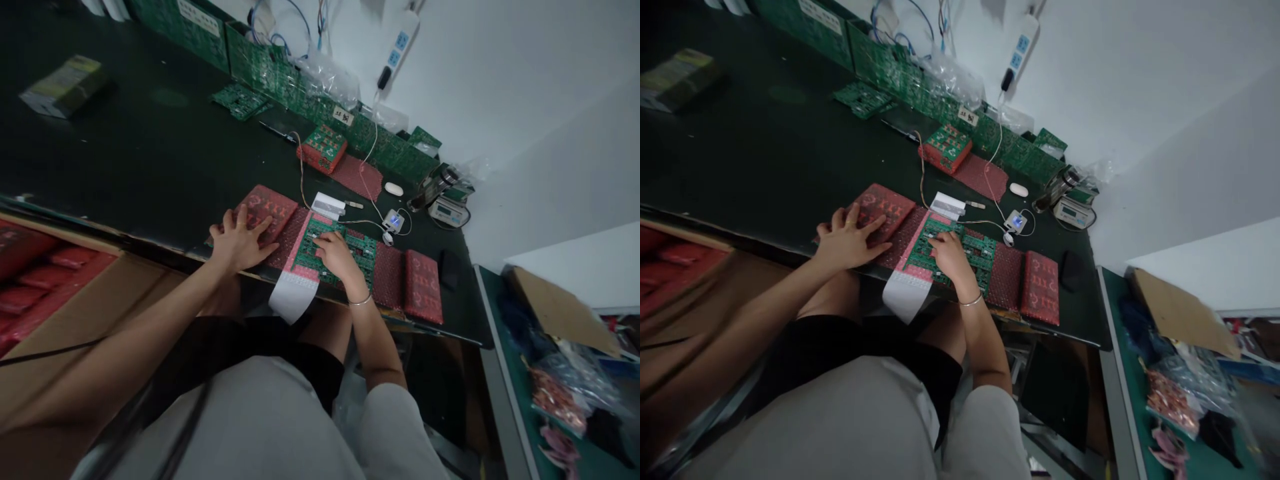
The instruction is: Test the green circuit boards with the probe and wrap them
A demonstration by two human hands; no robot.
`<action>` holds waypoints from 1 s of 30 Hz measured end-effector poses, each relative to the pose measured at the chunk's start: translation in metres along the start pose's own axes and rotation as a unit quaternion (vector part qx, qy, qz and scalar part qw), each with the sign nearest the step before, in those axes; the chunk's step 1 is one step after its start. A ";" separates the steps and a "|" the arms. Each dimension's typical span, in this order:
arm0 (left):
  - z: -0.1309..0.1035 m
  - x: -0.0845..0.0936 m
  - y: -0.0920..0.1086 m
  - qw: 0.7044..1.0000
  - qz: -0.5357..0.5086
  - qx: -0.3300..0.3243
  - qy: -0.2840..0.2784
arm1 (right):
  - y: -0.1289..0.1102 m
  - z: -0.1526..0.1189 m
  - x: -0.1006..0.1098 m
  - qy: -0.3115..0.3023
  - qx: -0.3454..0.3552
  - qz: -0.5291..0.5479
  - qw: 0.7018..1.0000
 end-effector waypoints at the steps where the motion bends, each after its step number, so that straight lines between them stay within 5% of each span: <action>1: 0.000 0.001 -0.002 1.000 -0.006 0.005 0.005 | -0.004 0.004 -0.002 -0.004 0.005 -0.011 1.000; 6: 0.005 0.009 -0.012 0.999 -0.006 0.024 0.029 | -0.024 0.028 -0.016 -0.014 0.028 -0.053 0.998; 12: 0.018 0.013 -0.023 0.999 -0.004 0.036 -0.011 | -0.037 0.054 -0.025 -0.021 0.055 -0.091 0.994; 23: 0.036 0.021 -0.041 0.994 -0.029 0.089 -0.063 | -0.042 0.055 -0.025 -0.022 0.056 -0.101 0.993; 26: 0.043 0.036 -0.035 0.991 -0.016 0.108 -0.083 | -0.043 0.057 -0.024 -0.031 0.047 -0.112 0.992; 30: 0.044 0.057 -0.009 0.995 0.046 0.088 -0.031 | -0.045 0.060 -0.022 -0.048 0.041 -0.115 0.991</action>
Point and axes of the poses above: each hand's wrist, its own z-axis towards the middle knuckle, its own x-axis out of the back of the hand, y = z × x, the point moved 2 cm from there along z, towards the middle knuckle, and after that the axes turned 10 degrees about z, right-handed, at the moved point
